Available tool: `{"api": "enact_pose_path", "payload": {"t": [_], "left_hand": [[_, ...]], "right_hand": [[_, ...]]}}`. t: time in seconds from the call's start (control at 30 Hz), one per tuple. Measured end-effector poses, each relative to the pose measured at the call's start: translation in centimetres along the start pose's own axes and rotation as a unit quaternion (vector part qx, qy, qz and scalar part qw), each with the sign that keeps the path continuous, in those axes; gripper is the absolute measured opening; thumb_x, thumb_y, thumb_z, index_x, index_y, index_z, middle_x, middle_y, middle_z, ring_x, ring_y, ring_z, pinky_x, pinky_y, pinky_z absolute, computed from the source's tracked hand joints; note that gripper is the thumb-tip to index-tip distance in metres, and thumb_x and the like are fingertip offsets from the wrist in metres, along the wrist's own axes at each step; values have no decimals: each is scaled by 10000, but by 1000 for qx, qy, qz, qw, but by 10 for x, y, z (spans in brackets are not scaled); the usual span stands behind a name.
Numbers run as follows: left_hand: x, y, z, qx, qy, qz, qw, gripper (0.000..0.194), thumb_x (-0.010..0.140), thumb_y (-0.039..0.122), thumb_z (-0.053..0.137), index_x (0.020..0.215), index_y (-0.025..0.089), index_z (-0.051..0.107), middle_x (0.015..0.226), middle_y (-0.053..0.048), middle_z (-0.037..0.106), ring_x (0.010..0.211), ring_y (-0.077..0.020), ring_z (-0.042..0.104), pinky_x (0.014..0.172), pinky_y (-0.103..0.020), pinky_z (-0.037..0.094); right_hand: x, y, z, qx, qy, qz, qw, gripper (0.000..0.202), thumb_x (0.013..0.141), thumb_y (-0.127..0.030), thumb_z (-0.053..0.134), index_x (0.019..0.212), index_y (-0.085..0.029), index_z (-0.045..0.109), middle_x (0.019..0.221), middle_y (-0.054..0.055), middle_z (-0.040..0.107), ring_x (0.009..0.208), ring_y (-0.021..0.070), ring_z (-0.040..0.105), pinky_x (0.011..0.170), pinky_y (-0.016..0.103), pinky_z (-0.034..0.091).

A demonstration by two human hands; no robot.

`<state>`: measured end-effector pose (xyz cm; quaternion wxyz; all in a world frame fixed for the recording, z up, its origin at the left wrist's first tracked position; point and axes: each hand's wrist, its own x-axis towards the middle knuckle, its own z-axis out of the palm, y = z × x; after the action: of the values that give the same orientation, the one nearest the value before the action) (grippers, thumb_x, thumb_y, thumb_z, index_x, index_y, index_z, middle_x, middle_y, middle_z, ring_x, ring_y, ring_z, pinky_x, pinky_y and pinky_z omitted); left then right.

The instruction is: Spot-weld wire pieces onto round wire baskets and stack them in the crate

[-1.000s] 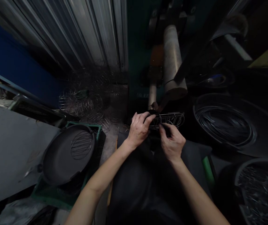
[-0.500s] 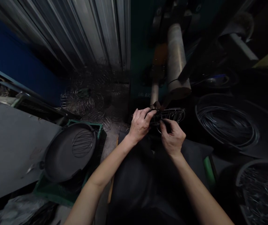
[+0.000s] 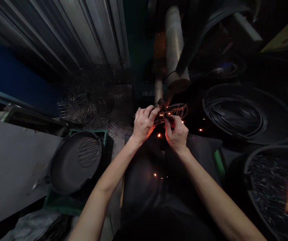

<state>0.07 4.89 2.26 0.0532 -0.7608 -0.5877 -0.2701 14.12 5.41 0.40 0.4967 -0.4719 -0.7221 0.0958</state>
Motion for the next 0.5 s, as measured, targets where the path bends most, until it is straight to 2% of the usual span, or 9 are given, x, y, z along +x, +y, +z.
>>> {"api": "enact_pose_path", "payload": {"t": [0.07,0.13,0.2,0.27,0.33,0.4,0.47,0.5], "left_hand": [[-2,-1,-1,-18,-3,3,1000,540,802,116,574,1297,245,400,1299,-66,530,1203,-225,493,1125,-498,282],[-8,-5,1,-50,16,-4,999,624,785,167,626,1333,255,340,1384,-83,457,1315,-249,391,1148,-544,195],[-18,-12,7,-97,55,-38,993,783,736,260,705,1378,232,257,1461,-136,343,1385,-281,285,1142,-559,187],[-27,-22,17,-151,87,-84,981,884,686,318,749,1385,196,223,1453,-176,320,1373,-285,304,1116,-511,278],[-35,-32,25,-192,96,-122,969,809,674,295,748,1335,193,293,1360,-147,424,1291,-250,416,1068,-438,369],[-39,-37,28,-210,92,-146,962,677,663,230,734,1247,207,392,1229,-87,517,1172,-210,508,1018,-383,424],[-43,-38,22,-210,85,-154,962,615,642,180,724,1190,210,448,1153,-54,545,1095,-189,543,980,-353,452],[-46,-36,17,-203,80,-151,964,607,634,168,720,1182,208,461,1138,-50,547,1080,-186,547,970,-346,458]], "right_hand": [[-1,-4,-10,-3,-4,14,1000,227,933,-331,453,994,-169,600,914,83,680,834,182,647,750,308,521],[-7,-4,-34,-19,1,49,999,266,912,-362,489,1069,-180,604,994,85,678,867,189,650,781,332,523],[-22,8,-74,-58,15,101,993,327,875,-402,537,1126,-204,607,1053,93,671,885,206,655,813,364,519],[-45,35,-124,-132,36,163,977,338,827,-442,567,1076,-225,642,1031,125,674,945,246,649,846,387,500],[-73,74,-175,-220,60,281,932,359,788,-495,526,1008,-246,660,1015,188,661,993,305,633,851,434,468],[-102,114,-217,-325,29,406,854,322,728,-484,466,887,-274,651,863,234,637,1006,376,614,785,503,433],[-130,147,-245,-361,-93,532,760,162,615,-464,522,695,-328,561,584,183,527,855,436,624,651,528,398],[-143,159,-253,-343,-147,566,735,116,554,-425,549,606,-350,478,503,133,462,749,427,624,610,513,389]]}}
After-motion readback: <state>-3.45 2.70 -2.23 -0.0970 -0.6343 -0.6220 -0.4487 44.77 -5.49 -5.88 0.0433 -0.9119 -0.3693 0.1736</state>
